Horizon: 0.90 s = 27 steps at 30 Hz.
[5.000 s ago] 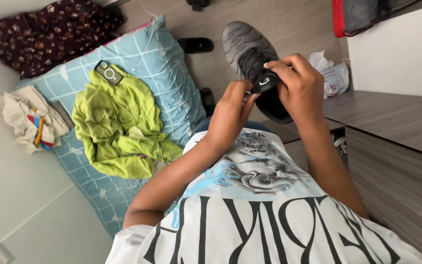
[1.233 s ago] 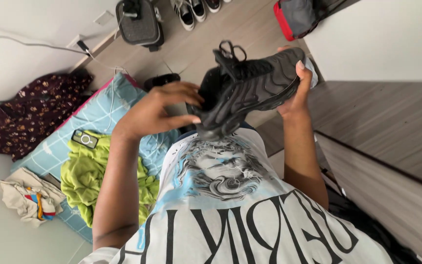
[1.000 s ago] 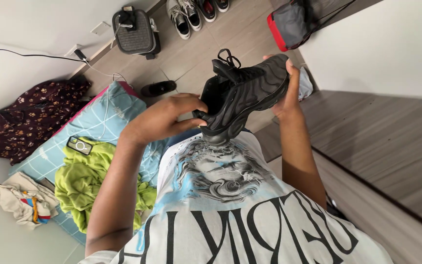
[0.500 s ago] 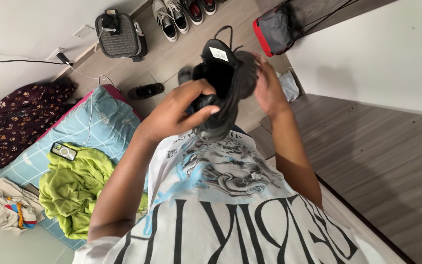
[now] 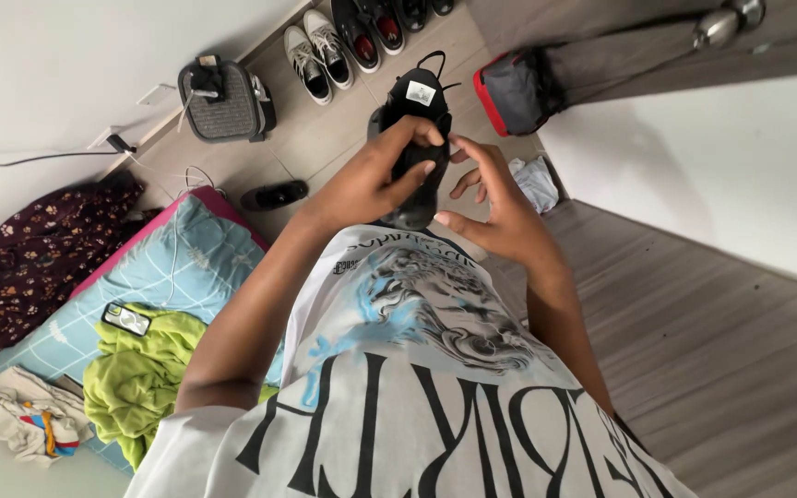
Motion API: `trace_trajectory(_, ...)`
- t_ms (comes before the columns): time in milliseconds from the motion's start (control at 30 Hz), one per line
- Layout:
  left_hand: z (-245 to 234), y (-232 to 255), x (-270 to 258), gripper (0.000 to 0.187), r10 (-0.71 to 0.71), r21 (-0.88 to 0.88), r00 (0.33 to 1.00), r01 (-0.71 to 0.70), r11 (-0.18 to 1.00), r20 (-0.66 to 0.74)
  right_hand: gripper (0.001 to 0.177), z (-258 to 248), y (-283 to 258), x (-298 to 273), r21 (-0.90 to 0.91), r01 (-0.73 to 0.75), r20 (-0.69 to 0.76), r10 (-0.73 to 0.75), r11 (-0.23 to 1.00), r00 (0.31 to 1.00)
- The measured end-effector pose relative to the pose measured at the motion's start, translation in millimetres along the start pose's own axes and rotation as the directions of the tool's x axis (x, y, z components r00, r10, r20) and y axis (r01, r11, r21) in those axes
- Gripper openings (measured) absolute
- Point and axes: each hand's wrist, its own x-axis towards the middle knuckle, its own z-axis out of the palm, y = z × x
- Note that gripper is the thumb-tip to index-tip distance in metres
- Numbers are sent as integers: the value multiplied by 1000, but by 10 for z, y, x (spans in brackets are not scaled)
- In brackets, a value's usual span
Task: The recorder takes several pairs of shoes from a storage area and examines them while sitting on a bed.
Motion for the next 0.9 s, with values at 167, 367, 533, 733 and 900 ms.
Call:
trace_trajectory(167, -228, -221, 462, 58, 99, -59, 990, -93, 994, 98, 93, -200, -16, 541, -169, -28, -71, 16, 985, 997)
trace_trajectory(367, -353, -477, 976, 59, 146, 46, 977, -155, 987, 155, 75, -465, 154, 1046, -442, -133, -139, 79, 887, 987)
trace_trajectory(533, -313, -728, 1241, 53, 61, 101, 984, -79, 992, 167, 74, -653, 244, 1390, -449, -294, -171, 242, 844, 955)
trace_trajectory(733, -168, -963, 1506, 42, -34, 335, 999, 30, 942, 8, 74, -881, 742, 1643, -473, -243, -143, 198, 847, 970)
trace_trajectory(900, -15, -1097, 1799, 28, -153, 591, 982, 188, 784, -110, 68, -1111, 1265, 1714, -401, -232, -105, 207, 886, 973)
